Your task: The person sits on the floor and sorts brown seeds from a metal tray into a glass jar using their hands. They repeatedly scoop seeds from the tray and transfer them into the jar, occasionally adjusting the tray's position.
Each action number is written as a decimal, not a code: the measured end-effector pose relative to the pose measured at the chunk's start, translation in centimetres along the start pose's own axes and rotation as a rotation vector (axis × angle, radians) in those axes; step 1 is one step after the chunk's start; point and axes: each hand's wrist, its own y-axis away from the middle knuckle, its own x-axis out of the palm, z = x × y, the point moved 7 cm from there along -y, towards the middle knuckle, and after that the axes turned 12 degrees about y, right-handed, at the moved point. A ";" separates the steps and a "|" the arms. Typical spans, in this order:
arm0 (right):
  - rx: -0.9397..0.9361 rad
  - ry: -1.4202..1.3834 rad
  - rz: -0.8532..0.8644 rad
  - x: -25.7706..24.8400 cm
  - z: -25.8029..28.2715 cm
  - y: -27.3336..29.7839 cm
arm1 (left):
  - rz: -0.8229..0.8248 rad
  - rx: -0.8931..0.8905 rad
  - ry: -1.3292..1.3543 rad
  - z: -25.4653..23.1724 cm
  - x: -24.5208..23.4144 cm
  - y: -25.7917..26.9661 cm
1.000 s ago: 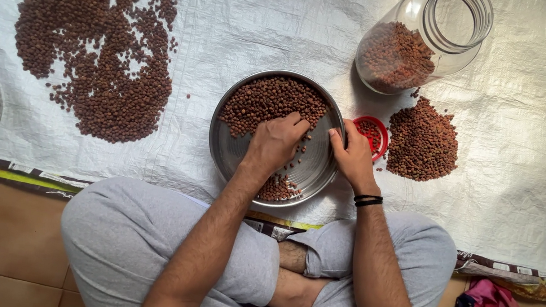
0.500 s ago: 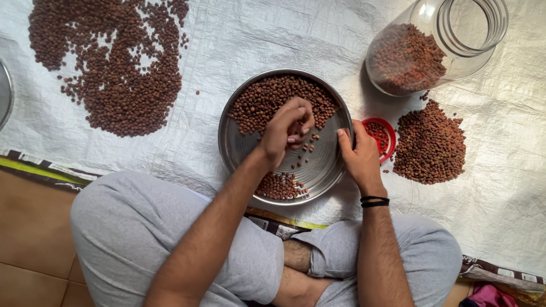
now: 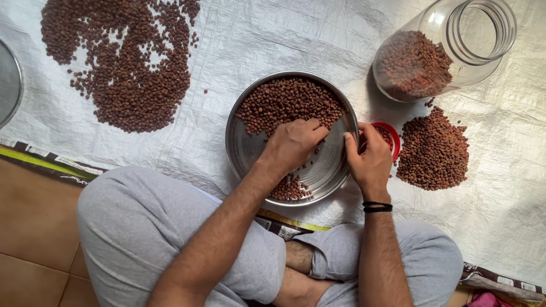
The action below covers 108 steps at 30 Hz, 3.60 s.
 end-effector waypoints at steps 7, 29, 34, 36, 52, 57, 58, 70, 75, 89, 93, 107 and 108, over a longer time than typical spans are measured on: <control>0.034 -0.013 0.034 0.2 -0.4 0.0 | -0.127 -0.204 0.418 1.5 -0.8 0.5; 0.059 0.008 0.052 0.5 -0.8 0.2 | 0.049 -0.104 0.056 0.9 0.4 1.3; 0.081 -0.001 0.074 0.9 -1.3 0.2 | 0.265 -0.141 0.162 0.1 1.6 1.5; 0.028 -0.033 0.047 0.8 -1.2 0.1 | 0.485 -0.279 0.294 -0.1 2.4 2.3; 0.030 -0.045 0.062 1.4 -1.8 0.1 | 0.033 -0.001 0.048 -1.3 0.2 0.4; -0.004 -0.079 0.056 1.3 -1.5 0.0 | 0.253 -0.010 0.100 -2.8 0.7 0.7; -0.017 -0.081 0.054 1.2 -1.5 0.0 | 0.336 -0.072 0.162 -2.9 0.9 1.0; 0.017 -0.089 0.060 1.0 -0.9 0.0 | -0.178 -0.602 0.878 3.7 -6.3 3.9; 0.050 -0.078 0.093 1.3 -1.1 0.1 | 0.033 -0.385 0.275 1.5 -4.5 3.4; 0.036 -0.064 0.094 1.7 -1.2 0.1 | -0.044 -0.093 -0.067 0.9 0.7 2.4; 0.014 -0.069 0.077 1.6 -1.1 0.2 | -0.069 -0.069 -0.007 1.0 -0.1 2.5; 0.039 -0.056 0.114 1.8 -1.4 0.2 | -0.147 -0.603 0.900 2.6 -6.0 4.1; 0.043 -0.045 0.120 1.7 -1.4 0.2 | -0.095 -0.591 0.588 2.7 -7.2 4.4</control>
